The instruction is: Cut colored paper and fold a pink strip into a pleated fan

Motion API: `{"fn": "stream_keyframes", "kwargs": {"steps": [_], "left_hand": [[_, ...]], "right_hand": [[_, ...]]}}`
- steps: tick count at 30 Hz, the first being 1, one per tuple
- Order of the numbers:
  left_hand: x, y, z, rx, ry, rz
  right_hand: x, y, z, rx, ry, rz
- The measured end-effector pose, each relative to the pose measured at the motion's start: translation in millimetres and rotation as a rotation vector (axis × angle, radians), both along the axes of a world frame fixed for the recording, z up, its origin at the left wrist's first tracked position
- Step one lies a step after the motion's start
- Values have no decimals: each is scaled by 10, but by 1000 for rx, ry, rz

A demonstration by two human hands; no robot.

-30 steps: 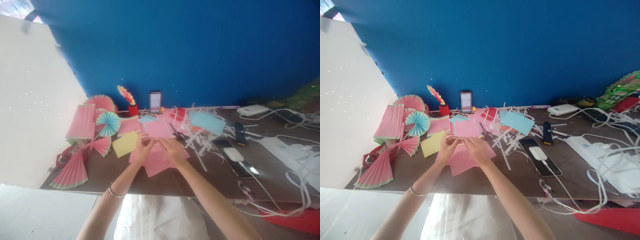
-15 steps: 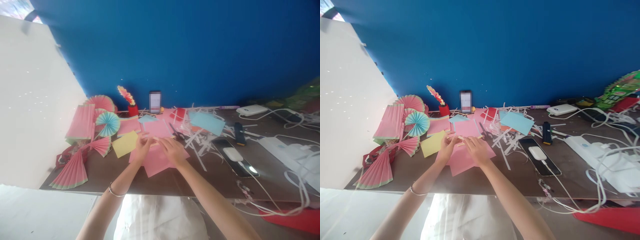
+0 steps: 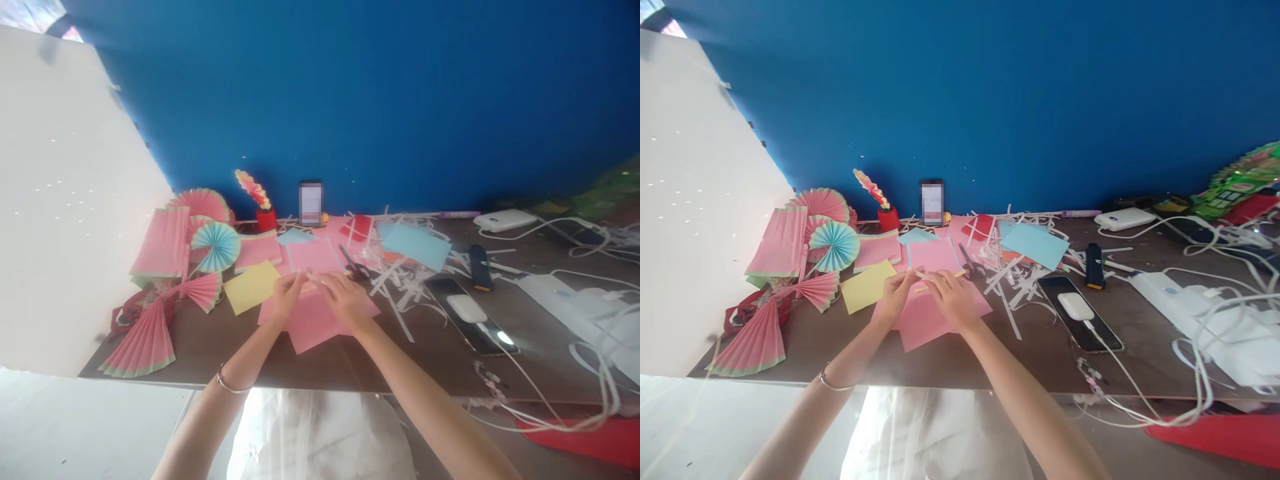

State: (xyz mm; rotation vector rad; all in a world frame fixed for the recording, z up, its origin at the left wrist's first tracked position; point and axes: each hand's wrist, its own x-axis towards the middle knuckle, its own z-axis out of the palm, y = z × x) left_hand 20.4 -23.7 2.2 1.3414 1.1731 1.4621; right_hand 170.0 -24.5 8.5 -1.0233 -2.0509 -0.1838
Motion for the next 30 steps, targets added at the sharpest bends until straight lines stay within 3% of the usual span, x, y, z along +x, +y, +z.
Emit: {"fn": "stream_keyframes", "kwargs": {"steps": [7,18,24,30], "left_hand": [[-58,42,8,-21,-78,88],[-109,66,2,28,-44,175],[-115,71,-1,9,39,201],[-107,74,25,-6,-98,168]], "right_hand": [[-1,24,-1,-200,174,122],[90,12,-14,153,-190,-32],[89,18,-9,152,-236,-66],[76,35,-36,101,-245,-66]]}}
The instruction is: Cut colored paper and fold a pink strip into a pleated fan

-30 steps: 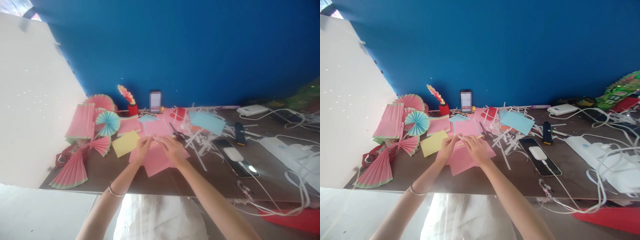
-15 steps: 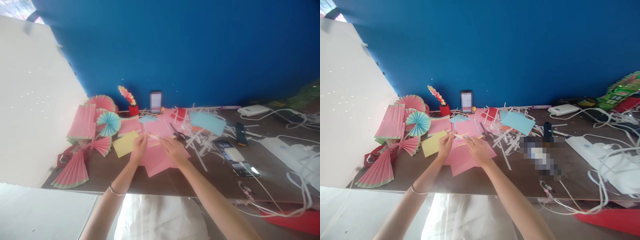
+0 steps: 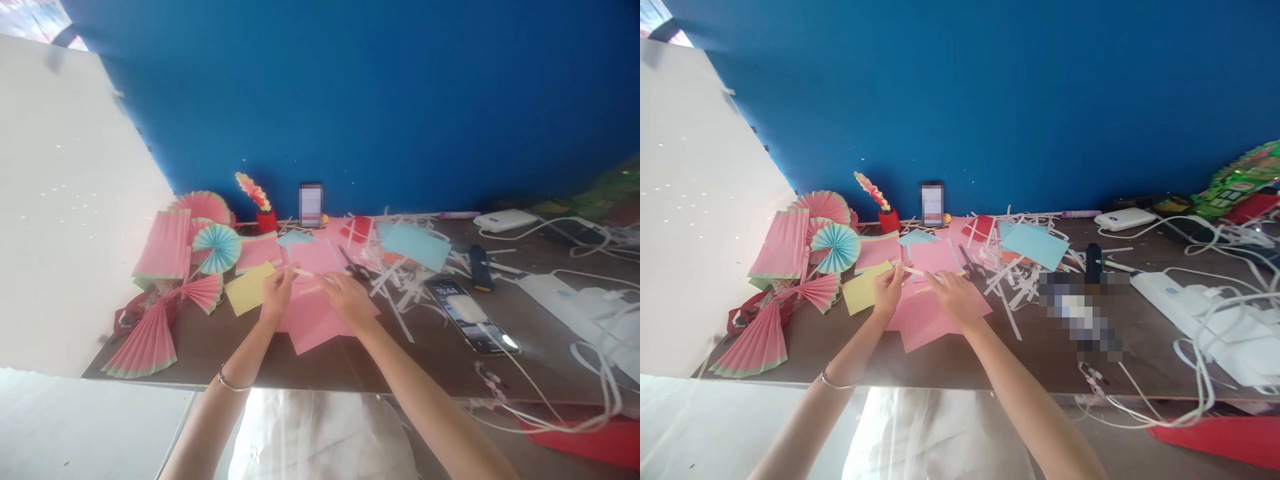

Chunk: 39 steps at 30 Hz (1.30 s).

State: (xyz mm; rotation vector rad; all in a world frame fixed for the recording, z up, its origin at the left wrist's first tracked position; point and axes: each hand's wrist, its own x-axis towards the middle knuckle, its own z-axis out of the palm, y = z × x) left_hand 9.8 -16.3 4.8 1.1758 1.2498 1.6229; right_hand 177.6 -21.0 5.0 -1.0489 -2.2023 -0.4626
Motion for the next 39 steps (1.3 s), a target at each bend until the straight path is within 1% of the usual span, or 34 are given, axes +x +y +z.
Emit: {"fn": "stream_keyframes", "kwargs": {"steps": [4,7,15,21,26,39], "left_hand": [[12,-15,29,-39,-98,-39],[16,-15,29,-34,-174,-56],[8,8,6,-46,-271,-81],[17,17,3,-50,-294,-86],[17,28,-7,-51,-314,-96],[10,47,-30,-76,-374,-98]], "right_hand": [[-11,10,-9,-44,-25,-3],[-19,13,-18,-63,-30,-8],[-25,30,-41,-56,-34,2],[-23,28,-45,-77,-37,1],[-16,35,-60,-53,-49,-21],[-13,59,-103,-64,-47,-9]]}}
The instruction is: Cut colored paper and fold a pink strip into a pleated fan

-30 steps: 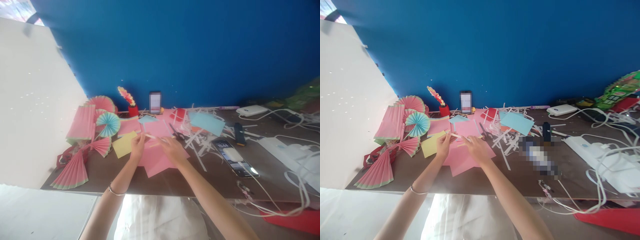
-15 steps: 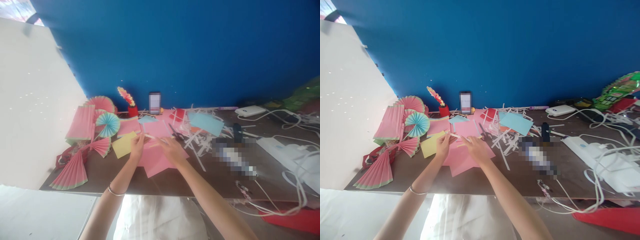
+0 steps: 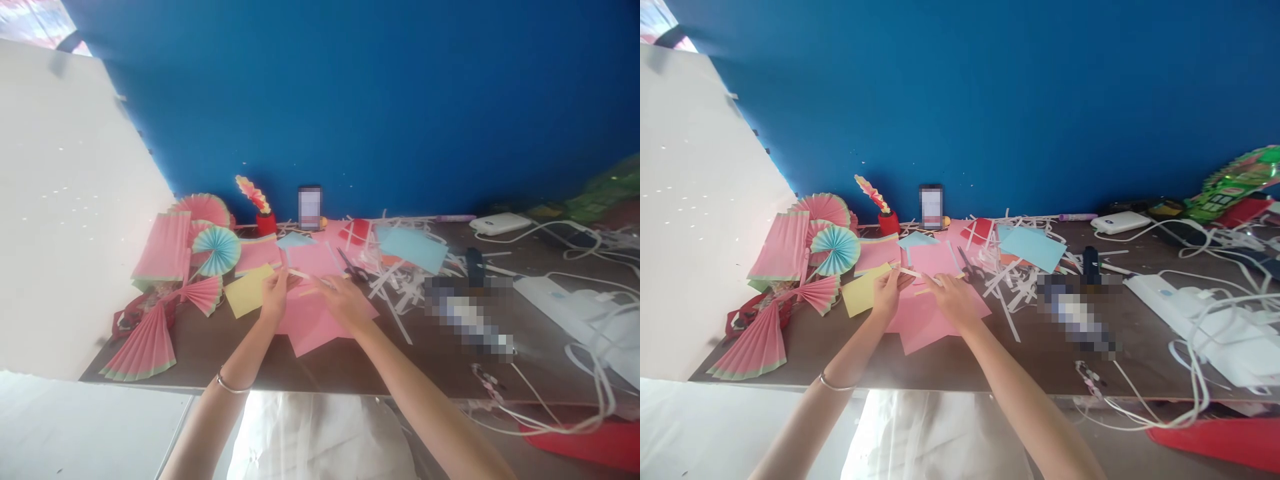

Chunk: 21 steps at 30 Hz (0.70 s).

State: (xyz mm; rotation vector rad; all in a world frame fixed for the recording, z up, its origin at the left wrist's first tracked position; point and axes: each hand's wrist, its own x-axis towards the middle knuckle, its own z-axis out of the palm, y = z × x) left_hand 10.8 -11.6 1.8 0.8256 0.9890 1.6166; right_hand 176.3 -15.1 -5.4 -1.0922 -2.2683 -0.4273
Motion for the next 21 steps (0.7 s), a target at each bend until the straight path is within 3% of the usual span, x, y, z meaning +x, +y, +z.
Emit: {"fn": "stream_keyframes", "kwargs": {"steps": [16,21], "left_hand": [[-2,-7,33,-77,-81,30],[-5,2,37,-79,-181,-61]], "right_hand": [[-24,-18,55,-44,-31,3],[-14,-20,52,-58,5,9]]}}
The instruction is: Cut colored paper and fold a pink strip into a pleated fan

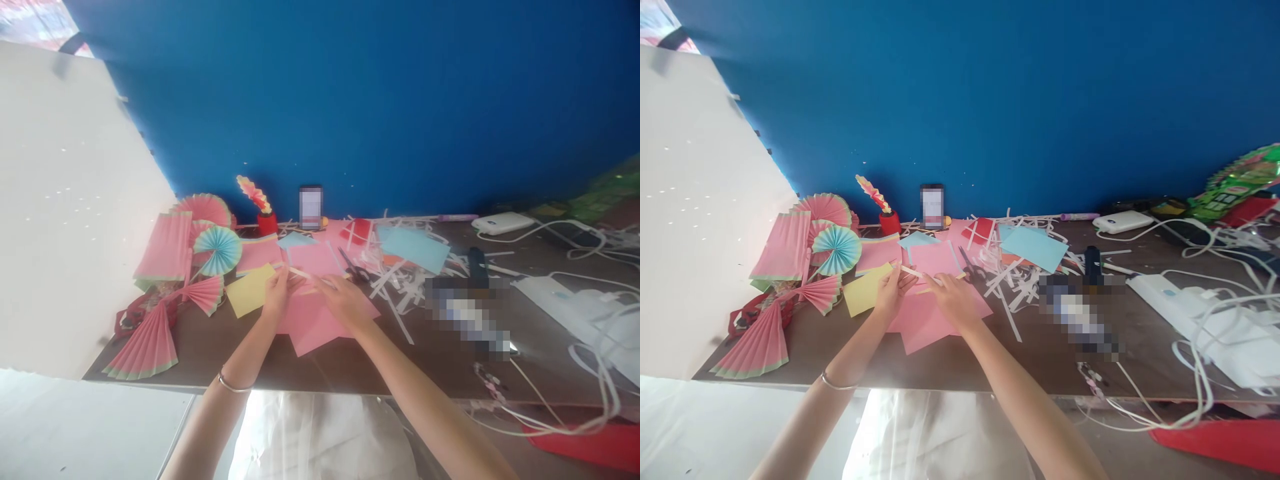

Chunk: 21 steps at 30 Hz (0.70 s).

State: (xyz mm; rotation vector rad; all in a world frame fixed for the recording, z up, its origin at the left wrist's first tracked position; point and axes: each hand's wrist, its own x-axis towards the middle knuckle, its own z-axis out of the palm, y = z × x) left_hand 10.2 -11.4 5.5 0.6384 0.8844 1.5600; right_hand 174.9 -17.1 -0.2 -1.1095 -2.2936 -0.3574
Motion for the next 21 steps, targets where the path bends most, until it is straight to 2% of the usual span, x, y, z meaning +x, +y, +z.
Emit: {"fn": "stream_keyframes", "kwargs": {"steps": [4,7,10,14,21], "left_hand": [[39,-15,-16,-5,-45,-103],[79,-39,-27,7,44,-157],[90,-52,-29,28,140,-129],[59,-35,-35,38,131,-59],[5,-29,-17,55,191,45]], "right_hand": [[16,-23,8,-14,48,-2],[4,-46,27,-32,54,28],[-21,-50,35,-45,86,45],[-24,-31,11,-51,163,35],[37,-22,-11,17,62,60]]}}
